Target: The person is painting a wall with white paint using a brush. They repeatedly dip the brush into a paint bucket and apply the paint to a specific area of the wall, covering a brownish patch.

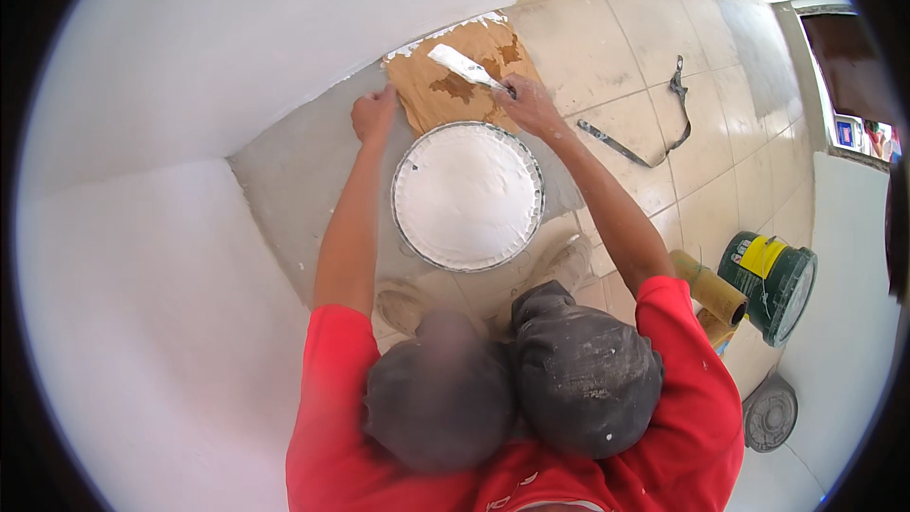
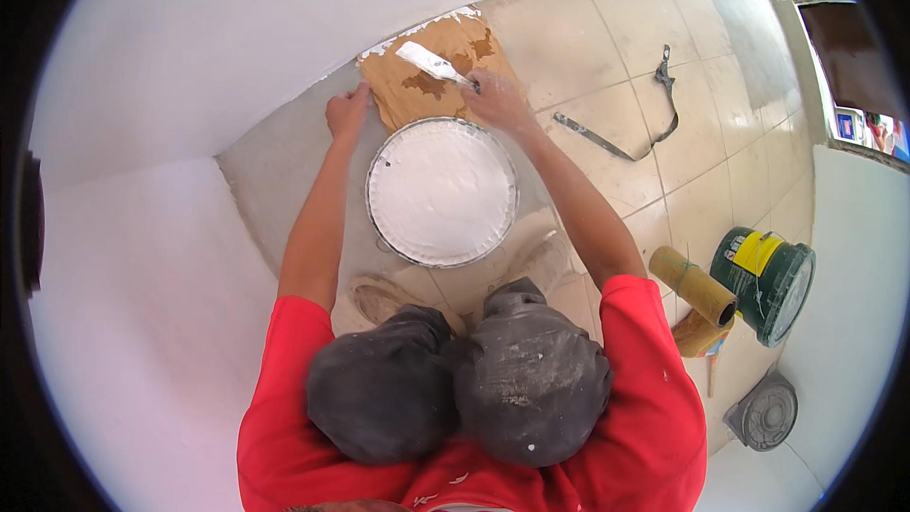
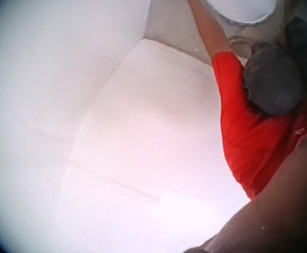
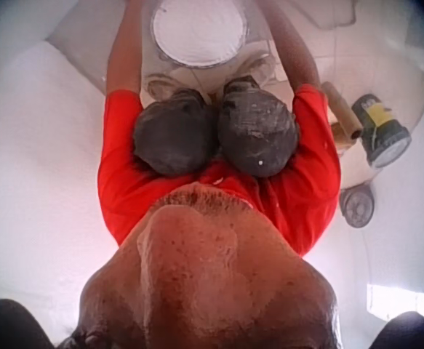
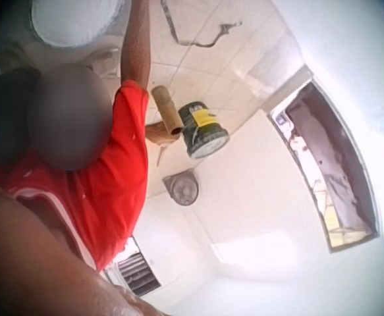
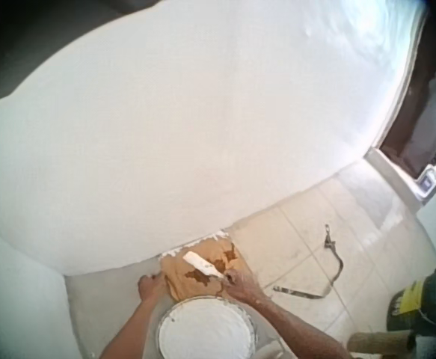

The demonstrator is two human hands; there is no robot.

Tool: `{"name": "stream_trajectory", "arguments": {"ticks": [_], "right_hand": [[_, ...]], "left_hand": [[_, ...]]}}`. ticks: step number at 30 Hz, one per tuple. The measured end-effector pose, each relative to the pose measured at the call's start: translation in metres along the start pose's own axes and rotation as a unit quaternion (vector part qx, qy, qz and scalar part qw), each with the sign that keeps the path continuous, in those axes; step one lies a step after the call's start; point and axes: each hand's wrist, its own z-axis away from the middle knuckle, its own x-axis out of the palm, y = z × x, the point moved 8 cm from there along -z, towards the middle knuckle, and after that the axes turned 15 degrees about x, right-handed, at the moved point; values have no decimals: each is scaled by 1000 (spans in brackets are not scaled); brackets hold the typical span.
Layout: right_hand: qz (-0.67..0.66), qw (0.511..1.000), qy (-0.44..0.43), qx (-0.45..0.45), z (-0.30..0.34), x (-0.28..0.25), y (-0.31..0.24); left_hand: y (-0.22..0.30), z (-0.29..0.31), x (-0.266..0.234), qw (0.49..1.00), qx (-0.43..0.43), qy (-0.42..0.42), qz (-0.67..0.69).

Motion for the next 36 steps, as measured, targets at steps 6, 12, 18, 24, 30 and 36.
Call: {"name": "stream_trajectory", "arguments": {"ticks": [6,12,18,24,30,36], "right_hand": [[-8,1000,3,15,-17,20,-23],[-13,999,10,36,-21,28,-23],[12,999,33,22,-28,33,-29],[25,999,26,26,-45,63,-33],[-11,998,50,32,-59,84,-32],[-41,985,157,62,-60,68,-18]], "left_hand": [[27,0,-2,996,-61,-26,-56],[35,4,-4,991,-86,11,-104],[36,7,-6,990,-78,39,-108],[34,6,-5,991,-70,40,-104],[38,11,-5,990,-79,54,-99],[32,7,-4,990,-80,49,-103]]}}
